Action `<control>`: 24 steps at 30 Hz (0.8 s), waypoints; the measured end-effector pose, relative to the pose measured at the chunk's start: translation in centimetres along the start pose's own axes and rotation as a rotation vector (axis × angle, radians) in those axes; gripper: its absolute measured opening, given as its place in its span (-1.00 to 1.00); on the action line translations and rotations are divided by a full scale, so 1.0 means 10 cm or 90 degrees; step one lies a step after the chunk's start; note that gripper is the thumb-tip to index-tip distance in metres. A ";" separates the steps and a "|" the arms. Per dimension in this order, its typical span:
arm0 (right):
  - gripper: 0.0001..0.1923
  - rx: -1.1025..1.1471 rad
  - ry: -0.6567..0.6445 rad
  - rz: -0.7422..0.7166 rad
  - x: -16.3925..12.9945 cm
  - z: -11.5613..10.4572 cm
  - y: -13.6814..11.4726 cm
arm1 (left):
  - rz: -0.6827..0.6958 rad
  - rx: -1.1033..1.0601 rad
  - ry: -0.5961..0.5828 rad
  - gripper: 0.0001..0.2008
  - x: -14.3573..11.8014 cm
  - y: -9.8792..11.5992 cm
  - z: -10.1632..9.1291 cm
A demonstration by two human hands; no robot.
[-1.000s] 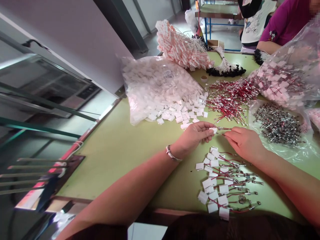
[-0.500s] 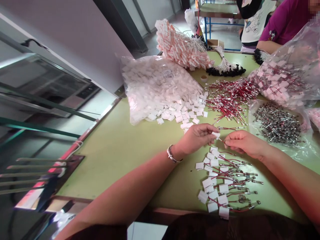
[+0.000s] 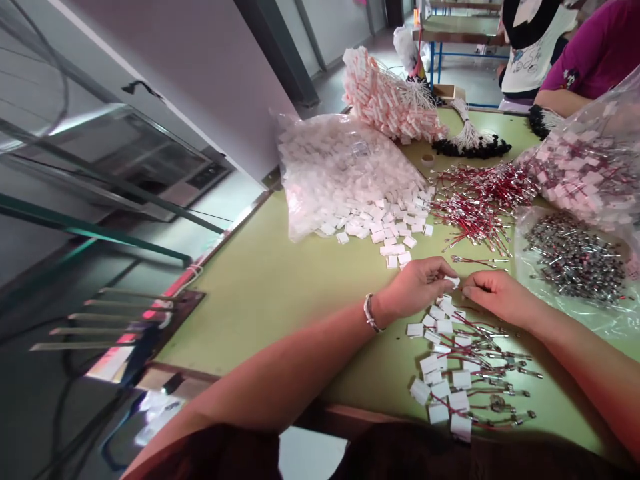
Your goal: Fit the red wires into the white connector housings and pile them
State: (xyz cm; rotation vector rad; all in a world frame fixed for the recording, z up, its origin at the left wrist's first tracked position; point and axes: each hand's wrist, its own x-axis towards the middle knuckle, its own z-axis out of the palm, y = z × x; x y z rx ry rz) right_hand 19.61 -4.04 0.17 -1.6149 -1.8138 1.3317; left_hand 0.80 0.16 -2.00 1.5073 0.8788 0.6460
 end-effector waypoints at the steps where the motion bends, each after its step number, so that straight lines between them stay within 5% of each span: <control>1: -0.74 0.009 -0.001 0.005 0.00 -0.01 -0.01 | 0.000 -0.009 0.002 -0.92 0.00 0.01 -0.01; 6: -0.76 -0.001 0.071 -0.047 -0.02 0.02 -0.04 | -0.068 -0.105 -0.016 -0.90 0.02 0.03 0.05; 10: -0.76 -0.036 0.093 -0.072 0.01 0.04 -0.02 | -0.049 -0.058 -0.021 -0.90 0.02 0.04 0.09; 14: -0.73 -0.095 0.059 -0.102 -0.01 0.00 -0.03 | 0.169 0.219 0.011 -0.86 0.08 0.16 -0.17; 16: -0.74 -0.155 0.003 -0.128 -0.03 -0.04 -0.05 | 0.257 0.399 0.138 -0.79 0.15 0.19 -0.42; 18: -0.77 -0.217 -0.017 -0.163 -0.03 -0.09 -0.06 | 0.228 0.545 0.162 -0.77 0.21 0.16 -0.64; 24: -0.78 -0.520 0.246 -0.100 0.17 -0.26 0.11 | 0.159 0.737 0.113 -0.79 0.30 0.00 -0.77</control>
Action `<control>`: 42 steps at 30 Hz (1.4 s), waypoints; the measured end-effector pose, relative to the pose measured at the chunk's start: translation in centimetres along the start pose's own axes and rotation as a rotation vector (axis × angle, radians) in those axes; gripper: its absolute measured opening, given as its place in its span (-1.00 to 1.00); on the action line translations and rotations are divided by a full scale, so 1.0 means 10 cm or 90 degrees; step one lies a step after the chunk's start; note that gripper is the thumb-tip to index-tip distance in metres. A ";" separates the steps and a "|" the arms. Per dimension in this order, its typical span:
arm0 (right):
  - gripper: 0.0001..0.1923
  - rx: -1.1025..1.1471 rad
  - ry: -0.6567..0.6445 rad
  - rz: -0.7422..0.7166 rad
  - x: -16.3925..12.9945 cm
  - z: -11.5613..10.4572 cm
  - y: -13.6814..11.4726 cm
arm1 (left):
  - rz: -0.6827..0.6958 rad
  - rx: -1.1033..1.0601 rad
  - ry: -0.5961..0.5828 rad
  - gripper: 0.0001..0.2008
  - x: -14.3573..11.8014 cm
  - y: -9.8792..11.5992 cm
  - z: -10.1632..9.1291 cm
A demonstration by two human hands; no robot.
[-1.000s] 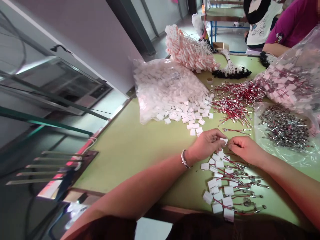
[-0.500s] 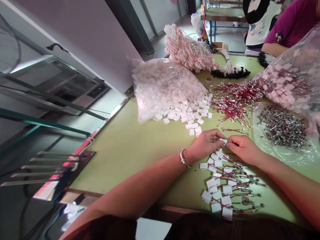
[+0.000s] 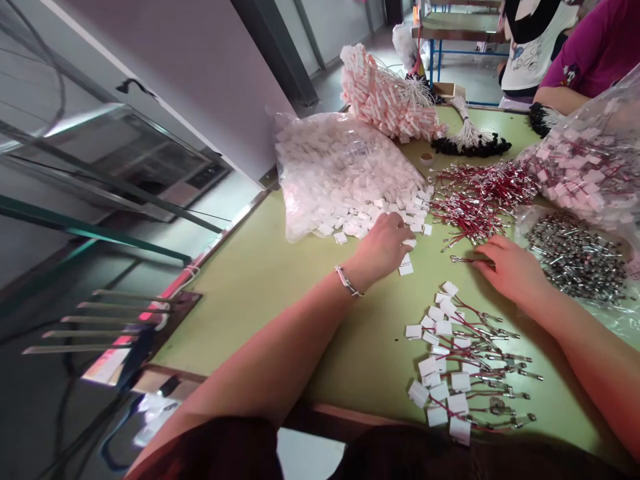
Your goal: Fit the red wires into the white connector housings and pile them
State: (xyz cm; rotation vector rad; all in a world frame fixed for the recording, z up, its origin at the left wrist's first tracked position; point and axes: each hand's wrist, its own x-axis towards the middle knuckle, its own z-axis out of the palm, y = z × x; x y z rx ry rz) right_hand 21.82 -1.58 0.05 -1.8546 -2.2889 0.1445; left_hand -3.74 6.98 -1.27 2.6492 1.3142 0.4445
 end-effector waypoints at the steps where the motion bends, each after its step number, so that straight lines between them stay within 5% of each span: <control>1: -0.78 -0.043 -0.012 -0.011 0.02 0.03 0.02 | 0.004 0.002 -0.004 -0.80 0.01 0.02 0.01; 5: -0.72 -0.111 -0.034 -0.055 0.02 0.08 0.03 | 0.020 -0.023 -0.001 -0.88 0.03 0.08 0.02; 10: -0.79 0.044 0.046 -0.031 -0.04 0.01 -0.02 | 0.065 0.012 0.046 -0.92 0.04 0.16 0.08; 14: -0.82 0.131 -0.021 0.023 -0.07 -0.04 -0.10 | 0.051 0.014 0.003 -0.90 0.03 0.26 0.11; 18: -0.85 0.327 -0.023 0.068 -0.10 -0.11 -0.18 | -0.094 -0.315 0.108 -0.89 -0.03 0.39 0.04; 22: -0.76 0.463 -0.058 0.085 -0.12 -0.17 -0.24 | -0.256 -0.793 -0.011 -0.88 -0.10 0.56 0.00; 27: -0.76 0.489 -0.075 0.057 -0.15 -0.17 -0.29 | -0.327 -1.023 -0.103 -0.88 -0.13 0.66 0.05; 31: -0.76 0.508 -0.132 0.052 -0.16 -0.18 -0.29 | -0.296 -1.027 -0.119 -0.89 -0.13 0.63 0.05; 37: -0.74 0.692 -0.310 0.164 -0.16 -0.20 -0.25 | -0.187 -0.827 -0.147 -0.86 -0.15 0.62 -0.01; 42: -0.74 0.664 -0.216 0.161 -0.18 -0.13 -0.32 | -0.188 -0.821 -0.144 -0.89 -0.16 0.74 0.06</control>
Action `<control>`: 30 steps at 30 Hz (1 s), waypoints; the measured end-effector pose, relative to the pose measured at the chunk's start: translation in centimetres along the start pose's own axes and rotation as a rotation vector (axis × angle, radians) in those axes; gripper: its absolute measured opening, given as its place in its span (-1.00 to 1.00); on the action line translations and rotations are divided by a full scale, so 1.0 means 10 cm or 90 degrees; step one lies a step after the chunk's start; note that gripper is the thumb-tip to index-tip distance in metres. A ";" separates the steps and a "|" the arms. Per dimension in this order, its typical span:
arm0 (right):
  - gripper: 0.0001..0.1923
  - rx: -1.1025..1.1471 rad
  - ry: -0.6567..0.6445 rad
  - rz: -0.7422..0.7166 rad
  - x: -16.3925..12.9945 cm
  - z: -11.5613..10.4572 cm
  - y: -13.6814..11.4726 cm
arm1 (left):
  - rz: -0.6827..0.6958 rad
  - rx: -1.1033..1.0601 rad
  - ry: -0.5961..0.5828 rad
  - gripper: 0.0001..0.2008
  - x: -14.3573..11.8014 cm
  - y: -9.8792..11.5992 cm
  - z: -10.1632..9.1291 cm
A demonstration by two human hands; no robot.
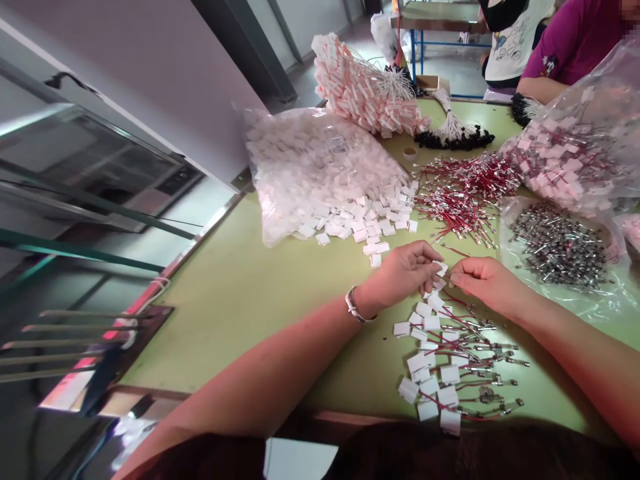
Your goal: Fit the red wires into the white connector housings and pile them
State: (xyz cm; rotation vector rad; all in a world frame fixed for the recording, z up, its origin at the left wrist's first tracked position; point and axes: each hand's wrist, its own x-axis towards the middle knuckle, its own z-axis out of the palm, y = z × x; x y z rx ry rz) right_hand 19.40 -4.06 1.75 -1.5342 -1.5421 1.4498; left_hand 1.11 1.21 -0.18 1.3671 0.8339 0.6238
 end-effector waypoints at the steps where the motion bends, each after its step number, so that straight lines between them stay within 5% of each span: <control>1: -0.74 -0.028 0.015 -0.021 0.00 0.02 0.02 | -0.005 -0.003 0.006 -0.89 0.00 -0.02 0.04; 7: -0.75 -0.180 0.052 -0.075 0.02 0.06 0.08 | 0.035 0.069 0.023 -0.90 -0.03 -0.04 0.11; 11: -0.73 -0.214 -0.037 -0.108 -0.03 0.00 -0.01 | 0.194 0.375 -0.031 -0.66 -0.04 0.18 -0.25; 14: -0.75 -0.293 -0.142 -0.148 -0.06 -0.08 -0.05 | 0.162 0.627 -0.079 -0.67 -0.06 0.28 -0.61; 17: -0.74 -0.389 -0.007 -0.151 0.02 -0.17 0.00 | 0.104 0.713 -0.137 -0.69 -0.08 0.23 -0.79; 21: -0.79 -0.599 0.213 -0.117 0.22 -0.22 0.15 | 0.085 0.757 -0.122 -0.76 -0.05 0.14 -0.69; 24: -0.78 -0.695 0.228 -0.101 0.31 -0.16 0.22 | 0.071 0.739 -0.084 -0.75 -0.01 0.09 -0.52; 30: -0.83 -0.707 0.198 -0.089 0.26 -0.13 0.22 | 0.110 0.663 0.152 -0.70 0.02 -0.05 -0.34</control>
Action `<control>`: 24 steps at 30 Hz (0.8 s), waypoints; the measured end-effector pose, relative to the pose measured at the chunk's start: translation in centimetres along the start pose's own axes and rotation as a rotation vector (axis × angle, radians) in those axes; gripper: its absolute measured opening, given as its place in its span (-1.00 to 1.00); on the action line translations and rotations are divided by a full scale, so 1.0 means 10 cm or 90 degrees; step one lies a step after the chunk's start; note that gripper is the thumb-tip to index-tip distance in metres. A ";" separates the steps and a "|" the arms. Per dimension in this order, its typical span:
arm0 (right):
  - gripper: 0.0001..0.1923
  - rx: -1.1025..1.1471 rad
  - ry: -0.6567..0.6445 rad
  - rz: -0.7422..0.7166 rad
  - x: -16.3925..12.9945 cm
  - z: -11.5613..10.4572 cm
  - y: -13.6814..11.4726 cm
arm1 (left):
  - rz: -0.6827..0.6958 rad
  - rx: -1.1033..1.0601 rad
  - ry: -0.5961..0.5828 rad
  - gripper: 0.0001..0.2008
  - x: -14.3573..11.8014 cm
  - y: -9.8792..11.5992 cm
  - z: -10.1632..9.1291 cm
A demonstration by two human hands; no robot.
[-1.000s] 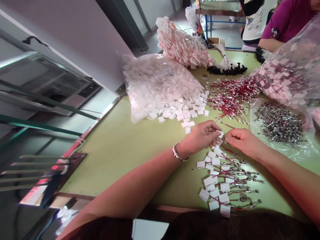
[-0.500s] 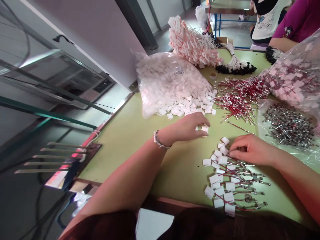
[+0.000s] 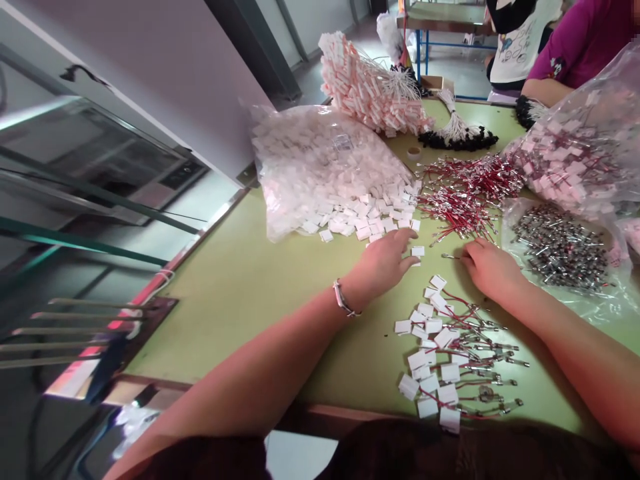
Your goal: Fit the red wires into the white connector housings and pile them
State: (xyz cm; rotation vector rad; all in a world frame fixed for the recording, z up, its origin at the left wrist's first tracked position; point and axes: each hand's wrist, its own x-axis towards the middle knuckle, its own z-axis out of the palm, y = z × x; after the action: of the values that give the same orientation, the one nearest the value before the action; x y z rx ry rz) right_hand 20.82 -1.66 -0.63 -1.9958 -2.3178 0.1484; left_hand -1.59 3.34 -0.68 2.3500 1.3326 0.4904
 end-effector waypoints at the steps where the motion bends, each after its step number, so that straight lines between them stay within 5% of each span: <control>1: -0.84 0.015 0.011 0.004 -0.02 -0.02 0.01 | -0.002 -0.014 0.028 -0.77 0.00 -0.01 0.00; 4: -0.86 0.091 0.031 0.025 -0.07 -0.07 0.03 | 0.006 -0.045 0.038 -0.88 -0.01 -0.02 -0.02; 10: -0.87 0.245 -0.018 -0.049 -0.09 -0.08 -0.03 | 0.072 0.008 -0.090 -0.84 -0.01 -0.05 0.03; 15: -0.81 0.310 -0.022 -0.057 -0.10 -0.09 -0.03 | 0.101 -0.016 -0.039 -0.89 -0.03 -0.02 0.08; 19: -0.81 0.393 0.008 -0.029 -0.14 -0.15 -0.08 | 0.028 -0.196 0.009 -0.84 -0.08 0.09 0.08; 24: -0.81 0.482 -0.022 0.008 -0.16 -0.19 -0.14 | -0.091 -0.503 -0.067 -0.80 -0.09 0.18 0.08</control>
State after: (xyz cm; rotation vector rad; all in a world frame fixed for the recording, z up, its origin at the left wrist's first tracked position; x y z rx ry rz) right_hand 19.93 -3.44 1.39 -1.6060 -1.8406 0.9083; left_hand -0.36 1.57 -0.63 1.5958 0.9947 0.6824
